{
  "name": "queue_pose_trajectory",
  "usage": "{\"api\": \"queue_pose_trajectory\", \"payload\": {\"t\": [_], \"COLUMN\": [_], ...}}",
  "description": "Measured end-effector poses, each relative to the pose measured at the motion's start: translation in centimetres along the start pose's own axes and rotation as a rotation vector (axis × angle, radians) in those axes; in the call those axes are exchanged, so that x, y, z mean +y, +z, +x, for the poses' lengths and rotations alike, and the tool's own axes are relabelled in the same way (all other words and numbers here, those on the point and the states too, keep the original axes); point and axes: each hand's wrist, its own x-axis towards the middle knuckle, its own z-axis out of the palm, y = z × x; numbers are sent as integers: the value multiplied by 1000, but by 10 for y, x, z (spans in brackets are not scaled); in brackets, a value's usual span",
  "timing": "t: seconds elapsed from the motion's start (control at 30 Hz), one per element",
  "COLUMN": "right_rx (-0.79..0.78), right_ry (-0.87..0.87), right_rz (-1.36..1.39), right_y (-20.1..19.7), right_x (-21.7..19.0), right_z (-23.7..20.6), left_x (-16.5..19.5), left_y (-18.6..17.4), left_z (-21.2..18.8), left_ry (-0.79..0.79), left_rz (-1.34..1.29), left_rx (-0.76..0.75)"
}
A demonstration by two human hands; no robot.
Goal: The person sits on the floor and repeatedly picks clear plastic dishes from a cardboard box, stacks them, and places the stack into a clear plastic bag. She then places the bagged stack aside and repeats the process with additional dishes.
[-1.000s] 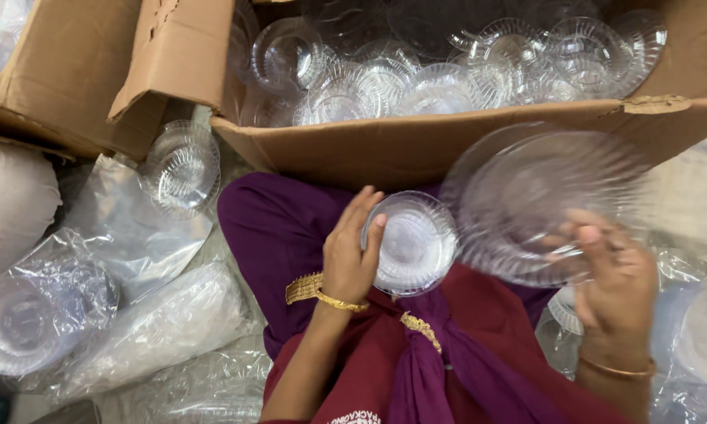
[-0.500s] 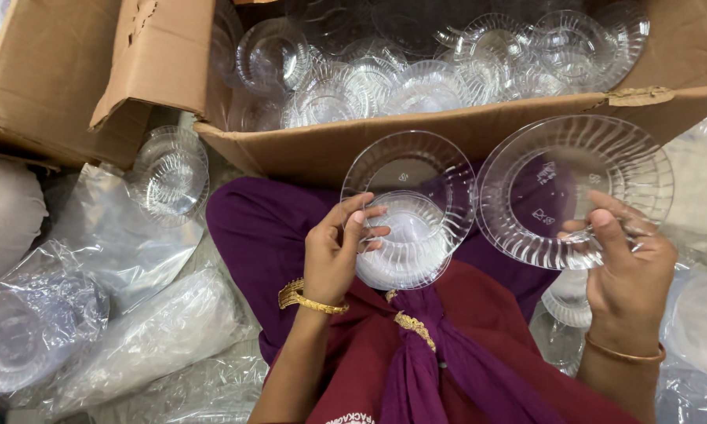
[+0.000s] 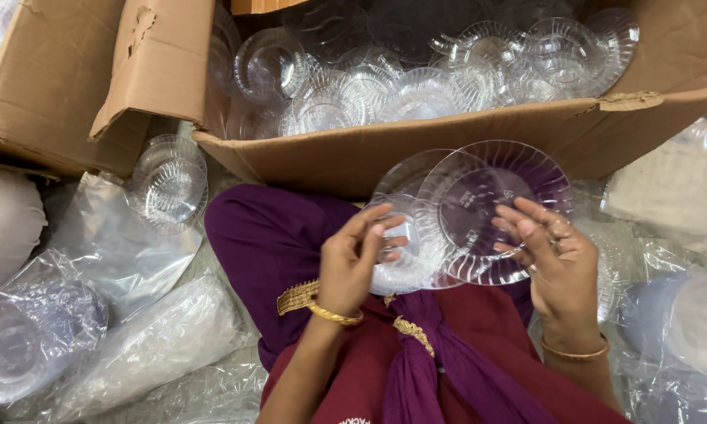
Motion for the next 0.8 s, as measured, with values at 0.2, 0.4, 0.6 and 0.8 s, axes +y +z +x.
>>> {"api": "queue_pose_trajectory", "payload": {"t": [0.2,0.4,0.6,0.8], "right_rx": [183,33,-36,61], "right_ry": [-230,-72,123,-135], "right_rz": [88,-136,-538,-706], "right_y": [-37,-37,-45,-58], "right_x": [-2,70,109,55], "right_z": [5,18,25,33], "left_x": [14,22,18,17], "left_y": [-29,-39,-39,-45], "left_z": [-6,-5,-11,2], "left_ry": [57,132,73,238], "left_rz": [23,-3,131,778], "left_rx": [139,195,109,94]}}
